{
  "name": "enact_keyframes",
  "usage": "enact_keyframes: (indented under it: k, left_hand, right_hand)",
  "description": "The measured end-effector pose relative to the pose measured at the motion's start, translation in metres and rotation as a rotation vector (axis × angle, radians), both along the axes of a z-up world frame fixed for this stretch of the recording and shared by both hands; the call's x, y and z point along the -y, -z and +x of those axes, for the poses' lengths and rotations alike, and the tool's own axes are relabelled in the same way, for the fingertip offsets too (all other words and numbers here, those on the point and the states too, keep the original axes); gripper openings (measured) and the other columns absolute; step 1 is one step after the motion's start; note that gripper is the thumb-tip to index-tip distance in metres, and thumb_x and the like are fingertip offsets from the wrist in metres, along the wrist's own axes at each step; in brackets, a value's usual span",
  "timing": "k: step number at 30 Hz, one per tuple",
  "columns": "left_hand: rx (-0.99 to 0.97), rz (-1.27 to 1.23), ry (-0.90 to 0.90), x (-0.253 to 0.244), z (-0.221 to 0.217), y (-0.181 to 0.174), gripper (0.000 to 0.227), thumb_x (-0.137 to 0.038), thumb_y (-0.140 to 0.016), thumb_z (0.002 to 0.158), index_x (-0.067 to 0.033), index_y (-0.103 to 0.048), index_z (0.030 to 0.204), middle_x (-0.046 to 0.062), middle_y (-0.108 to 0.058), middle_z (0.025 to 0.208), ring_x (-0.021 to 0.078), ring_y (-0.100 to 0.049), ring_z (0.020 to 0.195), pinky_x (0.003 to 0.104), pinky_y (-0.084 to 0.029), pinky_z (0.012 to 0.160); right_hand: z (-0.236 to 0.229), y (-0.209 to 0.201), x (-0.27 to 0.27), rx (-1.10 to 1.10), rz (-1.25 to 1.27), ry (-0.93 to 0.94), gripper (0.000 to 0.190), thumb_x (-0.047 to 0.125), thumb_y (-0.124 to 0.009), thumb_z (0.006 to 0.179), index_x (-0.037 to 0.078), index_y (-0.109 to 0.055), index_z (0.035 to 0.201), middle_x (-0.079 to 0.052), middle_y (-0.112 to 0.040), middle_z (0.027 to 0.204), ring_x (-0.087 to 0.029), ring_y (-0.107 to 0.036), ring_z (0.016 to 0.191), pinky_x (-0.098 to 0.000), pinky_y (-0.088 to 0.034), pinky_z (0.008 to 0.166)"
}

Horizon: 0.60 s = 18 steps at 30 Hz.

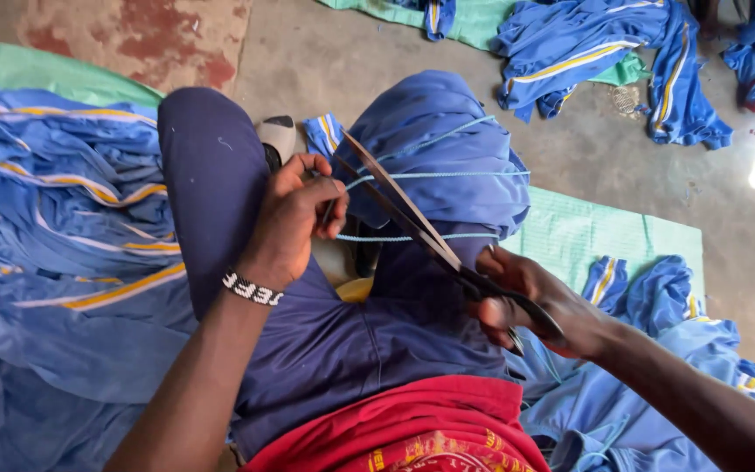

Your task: Inserting a blue drawstring into the waistband of blue athletic trousers using a threading tool and cutting the excess string with scissors.

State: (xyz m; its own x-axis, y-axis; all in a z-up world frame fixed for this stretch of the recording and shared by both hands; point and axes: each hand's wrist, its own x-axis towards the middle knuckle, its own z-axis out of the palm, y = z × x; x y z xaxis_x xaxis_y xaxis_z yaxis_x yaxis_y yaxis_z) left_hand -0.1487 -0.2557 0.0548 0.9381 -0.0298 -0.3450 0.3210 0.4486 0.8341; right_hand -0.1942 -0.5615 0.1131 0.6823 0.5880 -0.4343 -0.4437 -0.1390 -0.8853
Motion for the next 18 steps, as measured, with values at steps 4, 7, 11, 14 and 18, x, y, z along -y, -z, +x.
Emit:
enact_keyframes:
  k: [4, 7, 11, 14, 18]
  left_hand:
    - [0.03, -0.073, 0.016, 0.001, -0.002, 0.003, 0.03, -0.002, -0.063, 0.083, -0.0141, -0.043, 0.102, 0.012, -0.054, 0.057, 0.0191, -0.049, 0.039, 0.026, -0.027, 0.041]
    - [0.046, -0.105, 0.021, -0.001, -0.002, 0.007, 0.032, 0.0, -0.062, 0.084, -0.0143, -0.041, 0.103, 0.013, -0.053, 0.056, 0.0187, -0.046, 0.038, 0.026, -0.026, 0.042]
    - [0.03, -0.175, -0.212, -0.003, 0.0, 0.002, 0.03, 0.005, -0.059, 0.083, -0.0157, -0.045, 0.099, 0.011, -0.05, 0.056, 0.0188, -0.045, 0.042, 0.026, -0.028, 0.04]
    - [0.141, -0.391, -0.299, -0.035, 0.004, -0.011, 0.018, 0.002, -0.059, 0.097, -0.0124, -0.05, 0.102, 0.007, -0.058, 0.081, 0.0141, -0.057, 0.066, 0.024, -0.041, 0.052]
    - [0.261, -0.37, -0.232, -0.047, 0.027, -0.02, 0.015, 0.0, -0.056, 0.101, -0.0136, -0.05, 0.105, 0.004, -0.056, 0.087, 0.0128, -0.052, 0.072, 0.024, -0.038, 0.056]
  right_hand:
    - [0.013, 0.016, -0.027, 0.003, 0.086, 0.153, 0.052, 0.017, -0.088, 0.077, 0.008, -0.039, 0.092, -0.008, -0.05, 0.049, -0.018, -0.052, 0.034, -0.0281, -0.043, 0.033]
    - [0.014, 0.025, -0.037, -0.059, 0.086, 0.284, 0.052, 0.003, -0.086, 0.077, 0.011, -0.037, 0.093, -0.005, -0.045, 0.045, -0.016, -0.043, 0.029, -0.0262, -0.038, 0.027]
    - [0.024, 0.021, -0.019, 0.033, -0.042, 0.132, 0.065, -0.002, -0.096, 0.064, 0.01, -0.038, 0.092, -0.005, -0.053, 0.046, -0.015, -0.054, 0.031, -0.0248, -0.046, 0.025]
    - [0.007, -0.014, 0.0, 0.439, -0.64, -0.32, 0.093, 0.048, -0.112, 0.036, 0.015, -0.039, 0.082, 0.005, -0.051, 0.055, -0.015, -0.047, 0.047, -0.0351, -0.041, 0.05]
    - [-0.008, -0.022, 0.001, 0.501, -0.497, -0.493, 0.07, 0.04, -0.105, 0.057, 0.013, -0.049, 0.088, 0.006, -0.073, 0.064, -0.016, -0.065, 0.049, -0.0325, -0.05, 0.045]
